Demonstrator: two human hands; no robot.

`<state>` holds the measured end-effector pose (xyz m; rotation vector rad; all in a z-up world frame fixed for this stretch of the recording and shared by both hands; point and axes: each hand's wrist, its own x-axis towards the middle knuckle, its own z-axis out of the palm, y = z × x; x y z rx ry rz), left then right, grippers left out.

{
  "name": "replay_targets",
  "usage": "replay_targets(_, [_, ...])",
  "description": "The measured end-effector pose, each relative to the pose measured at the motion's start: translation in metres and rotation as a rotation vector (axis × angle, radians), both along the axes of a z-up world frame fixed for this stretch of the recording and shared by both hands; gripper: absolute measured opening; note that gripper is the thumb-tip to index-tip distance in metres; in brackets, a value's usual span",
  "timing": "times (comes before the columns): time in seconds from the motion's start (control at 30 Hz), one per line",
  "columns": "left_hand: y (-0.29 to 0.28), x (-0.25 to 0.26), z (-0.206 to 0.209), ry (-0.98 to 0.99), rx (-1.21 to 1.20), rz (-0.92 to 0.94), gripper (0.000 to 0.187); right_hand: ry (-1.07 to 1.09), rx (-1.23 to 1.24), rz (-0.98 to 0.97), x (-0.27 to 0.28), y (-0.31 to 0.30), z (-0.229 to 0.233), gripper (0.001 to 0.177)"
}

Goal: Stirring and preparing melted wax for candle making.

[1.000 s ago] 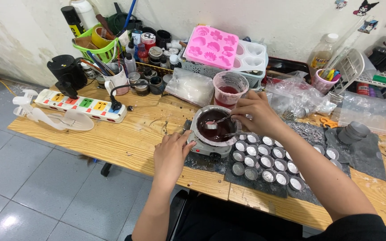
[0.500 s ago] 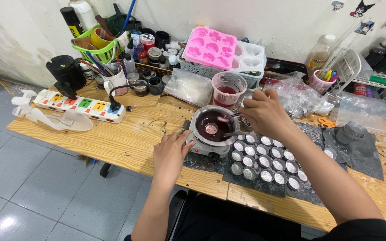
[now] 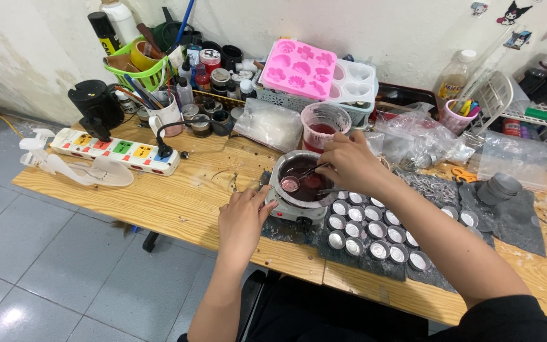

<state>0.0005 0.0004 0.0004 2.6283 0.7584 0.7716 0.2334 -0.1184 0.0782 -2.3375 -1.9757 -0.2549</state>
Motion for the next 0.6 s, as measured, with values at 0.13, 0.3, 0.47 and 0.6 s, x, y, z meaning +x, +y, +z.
replay_targets(0.13, [0.001, 0.000, -0.001, 0.004, 0.015, -0.005, 0.045, 0.042, 0.037, 0.046, 0.005, 0.006, -0.012, 0.016])
replay_targets(0.3, [0.003, 0.001, -0.002, 0.019, 0.013, -0.005, 0.046, -0.073, 0.165, 0.115, -0.011, -0.007, -0.001, 0.010])
replay_targets(0.47, [0.003, 0.002, -0.005, 0.006, -0.003, -0.003, 0.045, -0.400, 0.155, 0.118, -0.027, -0.041, -0.016, 0.011])
replay_targets(0.6, [0.000, 0.000, -0.001, 0.009, -0.021, 0.010, 0.044, -0.600, 0.251, 0.203, -0.030, -0.079, -0.058, 0.012])
